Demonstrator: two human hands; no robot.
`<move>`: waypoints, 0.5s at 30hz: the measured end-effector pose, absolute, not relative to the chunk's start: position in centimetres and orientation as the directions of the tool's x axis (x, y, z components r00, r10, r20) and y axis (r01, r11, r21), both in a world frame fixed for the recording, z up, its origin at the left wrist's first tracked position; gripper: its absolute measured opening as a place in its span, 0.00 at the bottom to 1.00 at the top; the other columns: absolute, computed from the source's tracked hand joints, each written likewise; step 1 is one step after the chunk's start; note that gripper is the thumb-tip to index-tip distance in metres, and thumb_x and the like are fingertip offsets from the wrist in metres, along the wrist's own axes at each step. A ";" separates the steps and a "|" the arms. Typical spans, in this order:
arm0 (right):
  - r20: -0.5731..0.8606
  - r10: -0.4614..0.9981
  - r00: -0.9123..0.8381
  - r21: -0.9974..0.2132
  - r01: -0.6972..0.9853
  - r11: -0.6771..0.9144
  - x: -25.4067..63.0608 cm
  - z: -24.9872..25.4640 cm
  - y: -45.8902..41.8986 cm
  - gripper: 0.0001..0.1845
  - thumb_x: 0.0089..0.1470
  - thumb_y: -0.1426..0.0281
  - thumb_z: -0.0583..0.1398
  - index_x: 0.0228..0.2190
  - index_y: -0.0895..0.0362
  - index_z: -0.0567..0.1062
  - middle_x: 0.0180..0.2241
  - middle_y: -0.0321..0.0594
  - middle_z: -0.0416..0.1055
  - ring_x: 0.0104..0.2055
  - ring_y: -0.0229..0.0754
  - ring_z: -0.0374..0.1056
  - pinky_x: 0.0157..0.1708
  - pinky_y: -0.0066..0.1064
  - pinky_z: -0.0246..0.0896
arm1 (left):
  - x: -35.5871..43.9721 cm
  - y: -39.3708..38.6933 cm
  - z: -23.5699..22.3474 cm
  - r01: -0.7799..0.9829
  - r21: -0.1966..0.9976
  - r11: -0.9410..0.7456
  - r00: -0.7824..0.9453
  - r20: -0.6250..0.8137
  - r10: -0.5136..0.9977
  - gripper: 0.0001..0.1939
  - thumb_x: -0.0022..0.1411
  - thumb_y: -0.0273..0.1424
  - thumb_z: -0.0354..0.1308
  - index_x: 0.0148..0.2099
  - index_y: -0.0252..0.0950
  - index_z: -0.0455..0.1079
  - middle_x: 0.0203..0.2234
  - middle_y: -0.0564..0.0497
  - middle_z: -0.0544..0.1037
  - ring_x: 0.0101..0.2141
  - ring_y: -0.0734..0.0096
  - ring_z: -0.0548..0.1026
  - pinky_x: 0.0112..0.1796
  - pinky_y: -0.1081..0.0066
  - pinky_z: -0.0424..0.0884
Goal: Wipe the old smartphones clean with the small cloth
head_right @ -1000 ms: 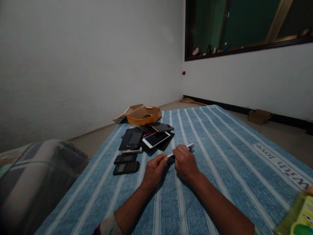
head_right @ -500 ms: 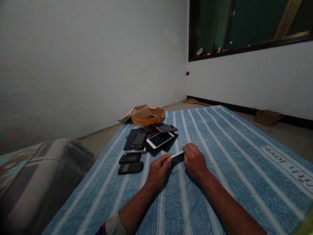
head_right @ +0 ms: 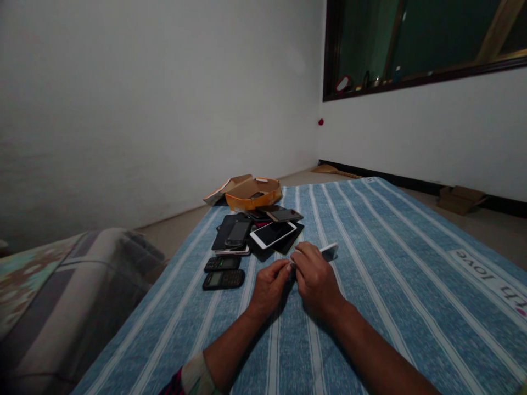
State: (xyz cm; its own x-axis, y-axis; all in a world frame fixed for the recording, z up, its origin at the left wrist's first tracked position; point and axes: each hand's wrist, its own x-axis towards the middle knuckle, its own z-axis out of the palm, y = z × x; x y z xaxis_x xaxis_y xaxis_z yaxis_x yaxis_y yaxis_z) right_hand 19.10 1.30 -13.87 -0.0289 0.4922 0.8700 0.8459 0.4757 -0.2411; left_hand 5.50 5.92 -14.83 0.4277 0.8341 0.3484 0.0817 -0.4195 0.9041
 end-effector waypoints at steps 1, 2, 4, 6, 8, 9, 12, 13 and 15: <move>0.875 0.482 -0.054 -0.205 0.860 0.468 19.0 -13.7 1.3 0.12 0.60 0.79 0.51 0.36 0.57 0.73 0.42 0.49 0.72 0.49 0.48 0.67 0.48 0.41 0.67 | 5.5 5.9 -14.9 0.080 0.905 -0.419 0.428 0.348 0.834 0.14 0.63 0.35 0.53 0.39 0.33 0.77 0.30 0.49 0.80 0.33 0.67 0.75 0.37 0.71 0.70; 0.874 0.479 -0.081 -0.172 0.870 0.462 18.9 -13.6 1.3 0.12 0.60 0.79 0.51 0.35 0.57 0.73 0.42 0.50 0.71 0.49 0.49 0.66 0.49 0.42 0.66 | 5.5 5.9 -15.0 0.079 0.904 -0.419 0.427 0.349 0.834 0.14 0.63 0.35 0.53 0.40 0.33 0.77 0.31 0.49 0.80 0.34 0.67 0.76 0.37 0.71 0.70; 0.860 0.494 -0.126 -0.129 0.884 0.450 18.7 -13.8 1.4 0.12 0.61 0.78 0.51 0.34 0.58 0.73 0.41 0.50 0.71 0.49 0.50 0.65 0.49 0.42 0.66 | 5.5 5.9 -15.1 0.083 0.903 -0.420 0.421 0.350 0.836 0.14 0.63 0.35 0.52 0.40 0.33 0.77 0.31 0.49 0.80 0.34 0.67 0.75 0.37 0.71 0.69; 0.837 0.530 -0.139 -0.130 0.889 0.439 18.6 -14.3 1.6 0.12 0.62 0.77 0.50 0.34 0.58 0.73 0.39 0.50 0.71 0.48 0.50 0.65 0.47 0.41 0.66 | 5.5 5.9 -15.2 0.090 0.903 -0.421 0.418 0.349 0.839 0.14 0.63 0.35 0.52 0.40 0.33 0.77 0.31 0.49 0.80 0.34 0.67 0.75 0.37 0.71 0.69; 0.803 0.585 -0.114 -0.181 0.888 0.423 18.6 -14.6 1.7 0.12 0.61 0.77 0.50 0.34 0.58 0.73 0.37 0.49 0.71 0.45 0.50 0.65 0.45 0.41 0.66 | 5.5 6.0 -15.2 0.096 0.904 -0.417 0.417 0.344 0.842 0.14 0.63 0.35 0.53 0.39 0.33 0.78 0.31 0.49 0.80 0.33 0.67 0.75 0.38 0.71 0.70; 0.781 0.617 -0.099 -0.217 0.883 0.417 18.7 -14.7 1.7 0.12 0.61 0.77 0.51 0.34 0.58 0.73 0.37 0.48 0.71 0.44 0.49 0.65 0.45 0.41 0.65 | 5.5 6.0 -15.2 0.098 0.903 -0.418 0.418 0.343 0.841 0.14 0.63 0.35 0.53 0.39 0.33 0.78 0.31 0.49 0.80 0.33 0.67 0.75 0.38 0.71 0.70; 0.711 0.699 -0.078 -0.319 0.850 0.420 18.9 -14.4 1.3 0.10 0.60 0.76 0.52 0.34 0.57 0.73 0.36 0.46 0.71 0.43 0.49 0.65 0.44 0.41 0.64 | 5.5 6.0 -15.2 0.085 0.901 -0.426 0.422 0.355 0.834 0.14 0.63 0.35 0.53 0.39 0.34 0.78 0.31 0.49 0.80 0.34 0.67 0.76 0.38 0.71 0.70; 0.692 0.718 -0.081 -0.345 0.836 0.427 19.0 -14.2 1.2 0.09 0.60 0.75 0.52 0.35 0.57 0.73 0.37 0.46 0.71 0.43 0.49 0.65 0.45 0.42 0.64 | 5.5 6.0 -15.2 0.076 0.901 -0.427 0.426 0.358 0.831 0.14 0.63 0.35 0.53 0.40 0.35 0.78 0.32 0.49 0.81 0.34 0.67 0.76 0.39 0.71 0.70; 0.663 0.742 -0.096 -0.385 0.807 0.448 19.2 -13.8 0.9 0.09 0.61 0.73 0.53 0.37 0.57 0.74 0.40 0.47 0.71 0.45 0.49 0.64 0.46 0.42 0.63 | 5.5 6.0 -15.2 0.063 0.903 -0.424 0.427 0.360 0.830 0.14 0.64 0.34 0.53 0.41 0.35 0.78 0.32 0.49 0.81 0.35 0.67 0.76 0.39 0.71 0.70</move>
State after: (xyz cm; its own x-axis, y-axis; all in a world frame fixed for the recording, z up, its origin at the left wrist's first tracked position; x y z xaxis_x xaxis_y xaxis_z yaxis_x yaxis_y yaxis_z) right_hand 19.23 0.93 -13.76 -0.0961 0.7422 0.6633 0.8070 0.4482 -0.3845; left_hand 5.48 6.04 -15.21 0.4271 0.8296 0.3596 0.0630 -0.4240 0.9035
